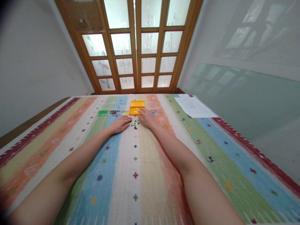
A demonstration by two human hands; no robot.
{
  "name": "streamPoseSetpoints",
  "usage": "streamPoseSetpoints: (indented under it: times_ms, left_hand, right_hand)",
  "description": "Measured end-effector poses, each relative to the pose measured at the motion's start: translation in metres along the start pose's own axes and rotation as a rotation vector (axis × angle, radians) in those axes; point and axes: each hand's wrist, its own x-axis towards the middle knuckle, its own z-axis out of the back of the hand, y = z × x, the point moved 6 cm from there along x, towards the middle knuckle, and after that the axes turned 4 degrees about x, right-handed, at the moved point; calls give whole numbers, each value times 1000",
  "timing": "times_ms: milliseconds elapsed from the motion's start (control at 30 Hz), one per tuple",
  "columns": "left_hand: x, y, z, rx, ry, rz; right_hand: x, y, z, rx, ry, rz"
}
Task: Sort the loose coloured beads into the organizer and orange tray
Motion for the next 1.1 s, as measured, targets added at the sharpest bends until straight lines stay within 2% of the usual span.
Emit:
streamPoseSetpoints:
  times_ms: [233,633,867,1100]
  left_hand:
    - [1,-2,-6,21,52,-58]
    - [0,5,-10,-33,74,-25]
    - [1,5,-7,-91,10,-25]
    - [-4,23,-7,-182,-114,49]
  right_hand:
    - [0,3,1,-25,15,-10]
    - [0,2,-1,-15,32,-25]
    - [0,1,-1,-20,32,-25]
    - [0,1,-2,-24,37,-22]
